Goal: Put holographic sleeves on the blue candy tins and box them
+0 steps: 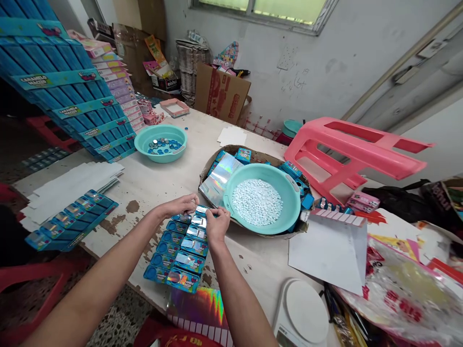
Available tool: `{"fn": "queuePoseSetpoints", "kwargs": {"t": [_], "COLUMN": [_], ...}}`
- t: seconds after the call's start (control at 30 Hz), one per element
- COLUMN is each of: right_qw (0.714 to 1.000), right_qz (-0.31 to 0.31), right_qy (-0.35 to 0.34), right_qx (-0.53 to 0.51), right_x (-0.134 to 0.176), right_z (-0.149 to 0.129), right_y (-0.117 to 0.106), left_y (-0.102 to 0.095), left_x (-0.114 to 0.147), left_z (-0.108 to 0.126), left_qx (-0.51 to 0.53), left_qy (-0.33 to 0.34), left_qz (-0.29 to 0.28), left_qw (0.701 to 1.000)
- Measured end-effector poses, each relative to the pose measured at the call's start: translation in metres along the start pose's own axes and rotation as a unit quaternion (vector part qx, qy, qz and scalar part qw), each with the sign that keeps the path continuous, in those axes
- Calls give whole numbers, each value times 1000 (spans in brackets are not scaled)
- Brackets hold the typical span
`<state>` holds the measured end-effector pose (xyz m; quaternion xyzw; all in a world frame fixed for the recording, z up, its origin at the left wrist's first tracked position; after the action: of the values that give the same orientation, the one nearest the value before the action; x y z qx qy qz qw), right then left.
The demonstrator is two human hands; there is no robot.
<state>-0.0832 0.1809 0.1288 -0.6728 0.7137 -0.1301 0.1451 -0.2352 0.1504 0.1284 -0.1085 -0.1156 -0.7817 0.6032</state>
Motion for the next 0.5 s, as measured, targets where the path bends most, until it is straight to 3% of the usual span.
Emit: {"fn": "queuePoseSetpoints", "kwargs": {"t": [0.13,0.23,0.3,0.4,0.5], "right_qw": [1000,998,997,999,998], "right_qz": [18,33,23,-3,-56], "right_qy": [-10,52,73,24,3], "right_qx": [-8,-22,-27,-22,-4], "right_x": [-1,0,0,-2,-3], "right_z": [5,21,27,21,17], "right_y": [-1,-4,-4,-4,1], "left_y": [4,1,-8,-26,-21], "left_x": [-3,-3,-1,7,18], "left_z": [-16,-30,-45,-60,-45], "left_qx": [114,137,82,-5,26], "left_qy": [-3,-25,-76,-137,-44], "left_qz": [-9,20,67,163,245], "left_qw": [993,990,992,977,968]}}
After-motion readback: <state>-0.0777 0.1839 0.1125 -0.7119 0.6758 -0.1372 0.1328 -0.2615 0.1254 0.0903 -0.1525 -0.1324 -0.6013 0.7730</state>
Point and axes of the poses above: each hand's wrist, its own x-axis away from the middle knuckle, its own y-axis out of the palm, z = x × y, the point moved 10 cm from there along -x, towards the middle knuckle, and after that the axes turned 1 degree about x, right-handed, at the moved point
